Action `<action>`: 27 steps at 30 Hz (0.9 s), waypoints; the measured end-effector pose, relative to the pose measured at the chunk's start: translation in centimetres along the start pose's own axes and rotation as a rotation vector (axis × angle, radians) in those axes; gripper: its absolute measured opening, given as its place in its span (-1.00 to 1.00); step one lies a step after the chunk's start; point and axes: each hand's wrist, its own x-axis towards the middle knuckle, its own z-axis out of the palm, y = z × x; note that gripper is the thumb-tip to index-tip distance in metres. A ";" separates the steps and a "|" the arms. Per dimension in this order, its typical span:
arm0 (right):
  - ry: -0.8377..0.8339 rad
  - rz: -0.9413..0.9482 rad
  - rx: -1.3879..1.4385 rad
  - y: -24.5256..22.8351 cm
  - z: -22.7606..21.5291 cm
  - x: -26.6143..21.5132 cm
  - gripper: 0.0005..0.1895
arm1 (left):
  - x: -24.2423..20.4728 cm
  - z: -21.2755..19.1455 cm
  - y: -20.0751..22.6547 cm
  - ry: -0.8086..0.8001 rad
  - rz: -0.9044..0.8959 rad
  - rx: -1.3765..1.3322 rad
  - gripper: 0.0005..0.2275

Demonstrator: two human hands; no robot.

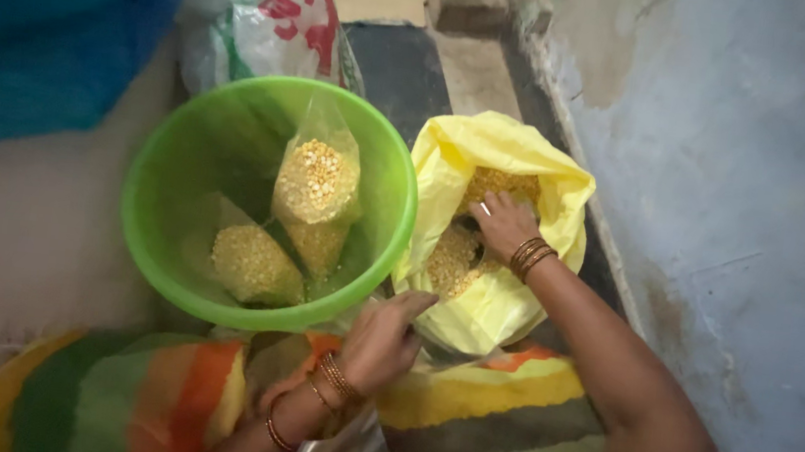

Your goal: The person scoops yellow split peas from a large sack using a metal scoop and pours them into small plastic bags held open with the other hand. The filled bags are placed into a green bucket.

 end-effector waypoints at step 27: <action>0.094 0.037 0.328 -4.8 -2.8 0.2 -0.86 | -1.1 -1.0 2.6 -0.073 0.052 0.071 -0.54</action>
